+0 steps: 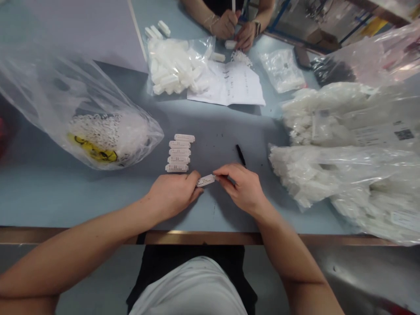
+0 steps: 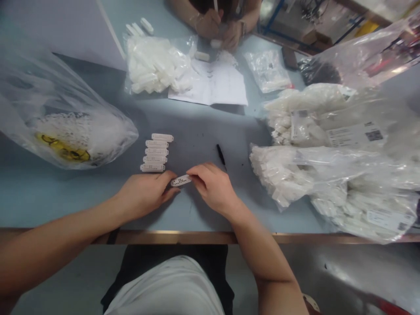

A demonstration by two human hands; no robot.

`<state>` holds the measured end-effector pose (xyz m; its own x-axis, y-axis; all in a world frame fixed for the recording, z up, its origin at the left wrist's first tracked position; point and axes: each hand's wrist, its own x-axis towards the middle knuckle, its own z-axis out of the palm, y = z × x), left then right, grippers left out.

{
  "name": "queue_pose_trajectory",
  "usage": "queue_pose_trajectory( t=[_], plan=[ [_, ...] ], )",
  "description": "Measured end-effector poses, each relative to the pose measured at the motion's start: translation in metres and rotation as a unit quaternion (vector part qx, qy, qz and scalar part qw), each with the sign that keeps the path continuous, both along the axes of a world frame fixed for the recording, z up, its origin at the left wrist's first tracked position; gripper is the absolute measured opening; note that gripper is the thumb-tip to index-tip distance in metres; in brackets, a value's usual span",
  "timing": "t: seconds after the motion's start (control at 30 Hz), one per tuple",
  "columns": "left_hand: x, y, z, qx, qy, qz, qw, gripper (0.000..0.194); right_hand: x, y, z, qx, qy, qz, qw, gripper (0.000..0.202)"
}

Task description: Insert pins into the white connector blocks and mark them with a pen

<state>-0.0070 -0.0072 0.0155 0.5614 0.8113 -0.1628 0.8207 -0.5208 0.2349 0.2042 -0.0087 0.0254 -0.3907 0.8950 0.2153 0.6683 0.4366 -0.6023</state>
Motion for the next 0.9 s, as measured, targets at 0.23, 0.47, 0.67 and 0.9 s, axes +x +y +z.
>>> queue_pose_trajectory(
  t=[0.23,0.47,0.67,0.9],
  plan=[
    [0.000,-0.002,-0.002,0.049,-0.019,0.001,0.999,0.030,-0.003,0.001,-0.007,0.056,-0.031,0.024,0.998,0.008],
    [0.000,-0.003,-0.005,0.065,-0.032,0.001,0.997,0.033,-0.005,0.001,-0.008,0.066,-0.040,0.058,0.995,0.008],
    [0.000,-0.003,-0.006,0.070,-0.041,-0.005,0.997,0.034,-0.005,-0.001,-0.010,0.079,-0.067,0.075,0.992,0.013],
    [0.000,-0.003,-0.005,0.066,-0.043,-0.006,0.997,0.031,-0.002,-0.003,-0.011,0.094,-0.105,0.091,0.986,0.015]
  ],
)
